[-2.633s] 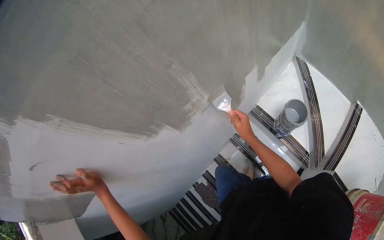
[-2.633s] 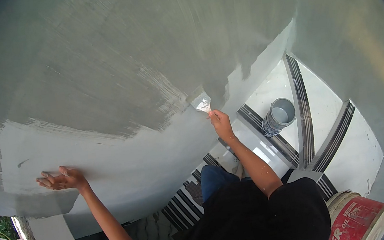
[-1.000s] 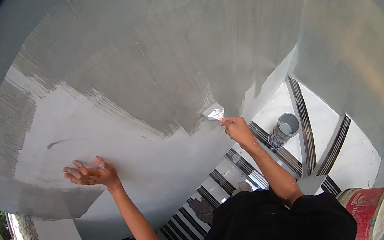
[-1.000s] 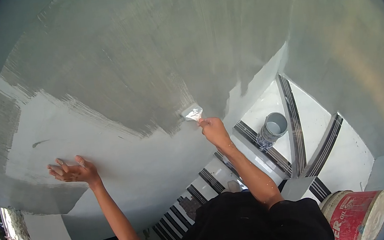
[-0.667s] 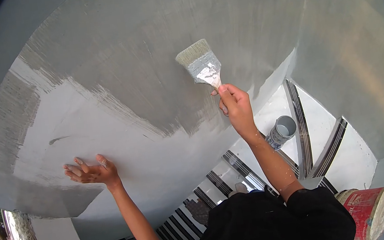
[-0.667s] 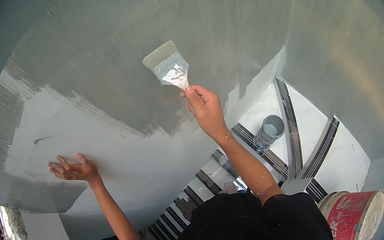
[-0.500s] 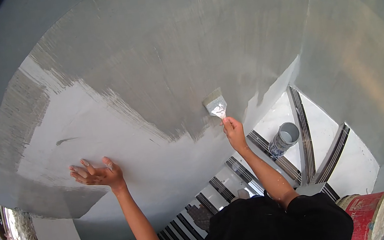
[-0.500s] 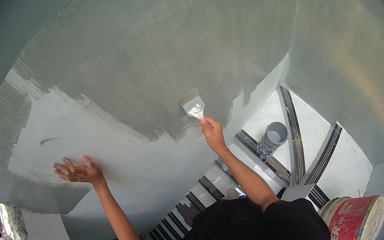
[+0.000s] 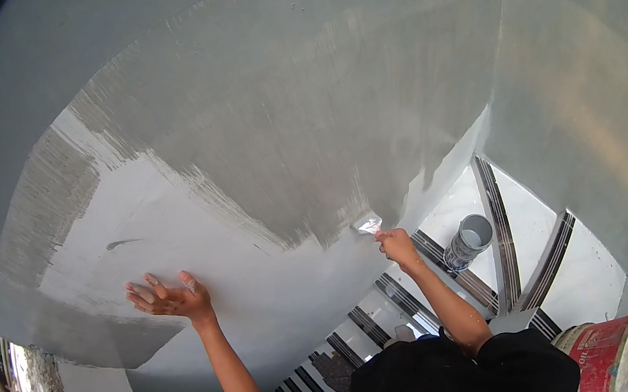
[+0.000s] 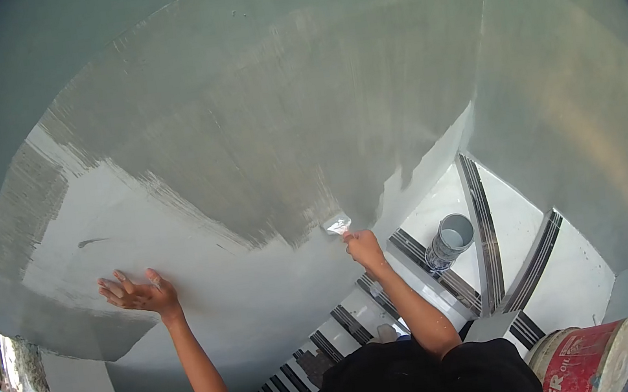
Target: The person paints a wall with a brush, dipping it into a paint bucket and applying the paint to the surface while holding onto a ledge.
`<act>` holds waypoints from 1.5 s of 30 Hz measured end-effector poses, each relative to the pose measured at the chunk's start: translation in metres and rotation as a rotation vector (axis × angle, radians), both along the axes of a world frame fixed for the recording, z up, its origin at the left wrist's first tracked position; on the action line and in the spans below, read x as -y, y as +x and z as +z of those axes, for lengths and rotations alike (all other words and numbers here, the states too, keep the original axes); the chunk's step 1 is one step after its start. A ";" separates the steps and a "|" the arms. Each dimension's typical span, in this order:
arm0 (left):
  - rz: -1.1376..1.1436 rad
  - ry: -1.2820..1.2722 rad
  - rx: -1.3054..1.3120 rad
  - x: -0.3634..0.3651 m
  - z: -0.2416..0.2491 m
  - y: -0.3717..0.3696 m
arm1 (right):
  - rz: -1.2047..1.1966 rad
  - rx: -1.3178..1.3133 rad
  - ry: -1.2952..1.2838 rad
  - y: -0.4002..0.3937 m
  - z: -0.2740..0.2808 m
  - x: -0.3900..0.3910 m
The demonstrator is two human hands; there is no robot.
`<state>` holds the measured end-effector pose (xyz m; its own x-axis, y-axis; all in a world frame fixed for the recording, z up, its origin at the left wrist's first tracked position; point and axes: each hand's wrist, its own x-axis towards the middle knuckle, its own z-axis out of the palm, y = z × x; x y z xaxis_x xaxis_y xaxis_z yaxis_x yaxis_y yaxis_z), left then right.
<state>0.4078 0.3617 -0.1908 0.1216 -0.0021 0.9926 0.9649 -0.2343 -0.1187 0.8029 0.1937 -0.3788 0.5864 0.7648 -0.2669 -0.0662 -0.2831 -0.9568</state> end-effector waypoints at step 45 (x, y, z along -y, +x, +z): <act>0.068 0.032 -0.076 0.006 0.007 0.007 | 0.040 -0.041 0.671 -0.002 0.135 0.013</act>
